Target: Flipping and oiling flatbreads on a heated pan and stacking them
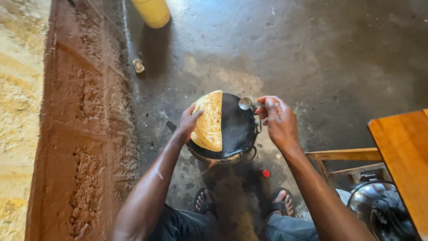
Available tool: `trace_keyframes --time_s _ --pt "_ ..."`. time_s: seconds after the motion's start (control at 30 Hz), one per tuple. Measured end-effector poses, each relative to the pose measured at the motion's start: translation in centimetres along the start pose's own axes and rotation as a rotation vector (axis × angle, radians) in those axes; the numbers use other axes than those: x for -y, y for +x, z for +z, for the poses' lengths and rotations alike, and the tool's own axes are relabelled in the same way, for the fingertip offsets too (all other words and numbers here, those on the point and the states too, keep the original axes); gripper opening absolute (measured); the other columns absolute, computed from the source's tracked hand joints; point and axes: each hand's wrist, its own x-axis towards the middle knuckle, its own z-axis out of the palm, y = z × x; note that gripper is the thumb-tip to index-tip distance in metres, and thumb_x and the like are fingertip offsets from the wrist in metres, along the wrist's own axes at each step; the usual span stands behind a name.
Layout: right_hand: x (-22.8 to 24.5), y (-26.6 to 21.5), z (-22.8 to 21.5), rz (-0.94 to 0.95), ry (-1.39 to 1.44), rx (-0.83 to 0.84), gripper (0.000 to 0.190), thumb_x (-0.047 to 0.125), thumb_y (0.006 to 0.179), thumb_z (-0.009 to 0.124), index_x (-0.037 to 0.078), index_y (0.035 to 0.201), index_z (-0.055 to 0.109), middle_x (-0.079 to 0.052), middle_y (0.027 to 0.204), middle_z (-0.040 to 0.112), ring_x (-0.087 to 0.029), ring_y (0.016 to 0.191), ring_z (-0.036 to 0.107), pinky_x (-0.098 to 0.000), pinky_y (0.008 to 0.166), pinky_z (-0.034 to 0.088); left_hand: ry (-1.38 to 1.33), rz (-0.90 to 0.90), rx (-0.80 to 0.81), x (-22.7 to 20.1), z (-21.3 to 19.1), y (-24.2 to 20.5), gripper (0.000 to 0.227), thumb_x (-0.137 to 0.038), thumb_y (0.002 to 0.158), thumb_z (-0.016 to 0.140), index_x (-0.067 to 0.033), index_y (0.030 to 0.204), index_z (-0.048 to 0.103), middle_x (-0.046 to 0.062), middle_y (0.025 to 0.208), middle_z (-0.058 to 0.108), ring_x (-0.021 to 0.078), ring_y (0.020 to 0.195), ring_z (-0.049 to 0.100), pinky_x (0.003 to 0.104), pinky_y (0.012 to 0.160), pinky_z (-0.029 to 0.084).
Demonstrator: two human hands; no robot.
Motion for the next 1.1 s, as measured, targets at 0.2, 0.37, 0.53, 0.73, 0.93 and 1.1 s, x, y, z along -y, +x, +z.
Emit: trace_keyframes --time_s 0.2,0.37,0.53,0.73,0.93,1.1 --pt "0.9 -0.9 -2.0 0.050 -0.220 -0.017 0.032 0.029 0.115 0.047 0.020 0.119 0.078 -0.005 0.084 0.079 -0.016 0.076 0.074 -0.0304 0.068 0.062 0.431 0.229 0.296 3.7 4.1 2.9 0.063 -0.056 0.101 0.073 -0.0054 0.138 0.066 0.024 0.116 0.077 0.0361 0.115 0.074 0.052 0.099 0.056" --pt "0.5 -1.7 -3.0 0.062 -0.255 0.046 0.034 0.028 0.114 0.046 0.013 0.121 0.076 -0.011 0.086 0.079 -0.022 0.077 0.073 -0.0364 0.074 0.060 0.670 0.017 0.389 -1.8 6.4 -3.9 0.083 -0.078 0.093 0.059 -0.0192 0.152 0.052 0.013 0.122 0.079 0.0324 0.105 0.077 0.042 0.081 0.064" --pt "0.5 -2.4 -3.9 0.054 -0.362 0.091 0.037 0.031 0.114 0.044 0.014 0.121 0.076 -0.013 0.088 0.080 -0.028 0.084 0.077 -0.0443 0.082 0.060 0.660 0.242 0.382 -0.9 4.7 -4.1 0.046 -0.051 0.105 0.055 -0.0263 0.144 0.061 0.010 0.113 0.082 0.0362 0.110 0.076 0.055 0.098 0.059" --pt "-0.4 -2.3 -5.1 0.100 -0.402 0.117 0.042 0.031 0.111 0.041 0.013 0.122 0.078 -0.012 0.088 0.082 -0.029 0.085 0.079 -0.0442 0.086 0.059 0.820 1.112 0.640 -0.3 5.0 -2.8 0.065 -0.044 0.103 0.056 -0.0142 0.161 0.050 0.021 0.156 0.057 0.0516 0.148 0.043 0.061 0.118 0.040" --pt "0.4 -1.9 -4.6 0.138 -0.388 0.139 0.040 0.033 0.111 0.043 0.015 0.122 0.077 -0.009 0.091 0.084 -0.024 0.087 0.080 -0.0403 0.086 0.059 0.955 0.898 0.120 2.2 9.7 -2.4 0.060 -0.040 0.104 0.062 -0.0168 0.159 0.056 0.013 0.161 0.055 0.0396 0.147 0.051 0.058 0.119 0.040" --pt "2.8 -1.7 -4.6 0.152 -0.403 0.174 0.044 0.036 0.111 0.040 0.016 0.124 0.077 -0.009 0.094 0.084 -0.025 0.090 0.081 -0.0428 0.091 0.059 0.813 0.787 0.359 -0.9 8.9 -4.3 0.065 -0.045 0.106 0.055 -0.0193 0.166 0.045 0.019 0.168 0.046 0.0483 0.156 0.033 0.066 0.123 0.031"
